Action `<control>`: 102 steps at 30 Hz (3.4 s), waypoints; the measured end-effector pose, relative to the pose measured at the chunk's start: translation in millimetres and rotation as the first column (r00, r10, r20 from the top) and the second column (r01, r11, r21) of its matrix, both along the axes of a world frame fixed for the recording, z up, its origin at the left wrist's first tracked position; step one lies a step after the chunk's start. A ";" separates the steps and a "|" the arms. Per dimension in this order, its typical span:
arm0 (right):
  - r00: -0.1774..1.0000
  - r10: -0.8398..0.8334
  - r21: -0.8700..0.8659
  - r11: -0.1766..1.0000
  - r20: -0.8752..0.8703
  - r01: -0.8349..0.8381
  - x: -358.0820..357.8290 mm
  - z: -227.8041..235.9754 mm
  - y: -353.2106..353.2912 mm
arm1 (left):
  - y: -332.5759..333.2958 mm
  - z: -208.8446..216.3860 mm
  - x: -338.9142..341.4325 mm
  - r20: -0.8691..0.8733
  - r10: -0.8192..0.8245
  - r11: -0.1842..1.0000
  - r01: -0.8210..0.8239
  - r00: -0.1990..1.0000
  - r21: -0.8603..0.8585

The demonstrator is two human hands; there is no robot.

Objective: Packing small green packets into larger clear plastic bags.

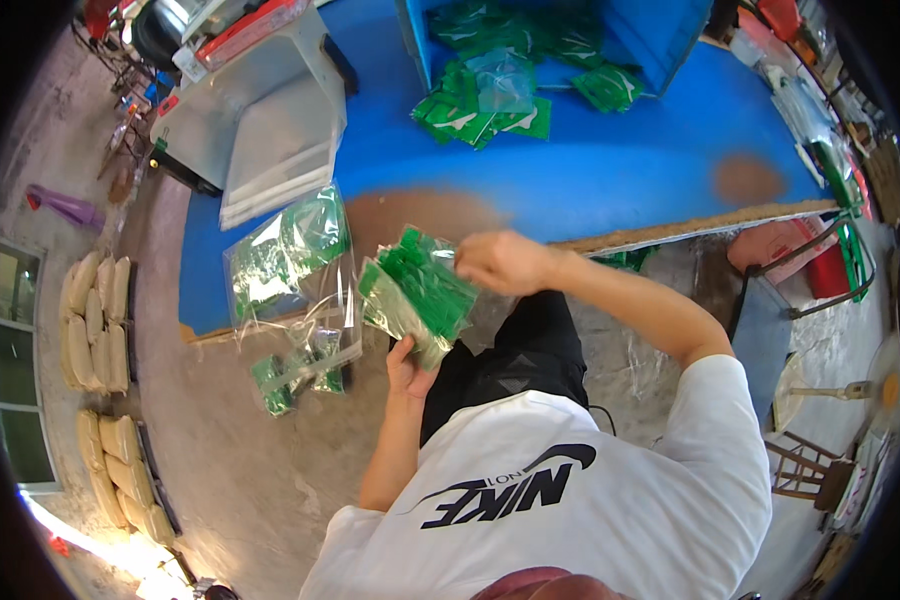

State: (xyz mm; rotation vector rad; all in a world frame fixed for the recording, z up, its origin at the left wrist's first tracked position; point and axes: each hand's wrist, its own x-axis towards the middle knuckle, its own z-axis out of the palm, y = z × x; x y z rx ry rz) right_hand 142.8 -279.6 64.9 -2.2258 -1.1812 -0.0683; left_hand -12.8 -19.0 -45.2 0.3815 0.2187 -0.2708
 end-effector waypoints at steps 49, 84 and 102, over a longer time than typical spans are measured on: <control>0.895 -0.199 0.295 0.896 -0.398 0.330 15.7 11.0 5.1 | -47.1 107.1 164.1 0.578 -0.371 0.465 -0.393 0.727 0.793; 0.959 -0.211 0.273 0.927 -0.189 0.257 28.4 4.0 13.7 | -49.1 112.4 146.2 0.605 -0.274 0.417 -0.475 0.747 0.775; 0.033 0.284 0.245 0.755 -0.958 0.609 -66.7 25.7 9.5 | -42.3 107.7 86.1 0.392 -0.234 0.907 0.054 0.890 0.418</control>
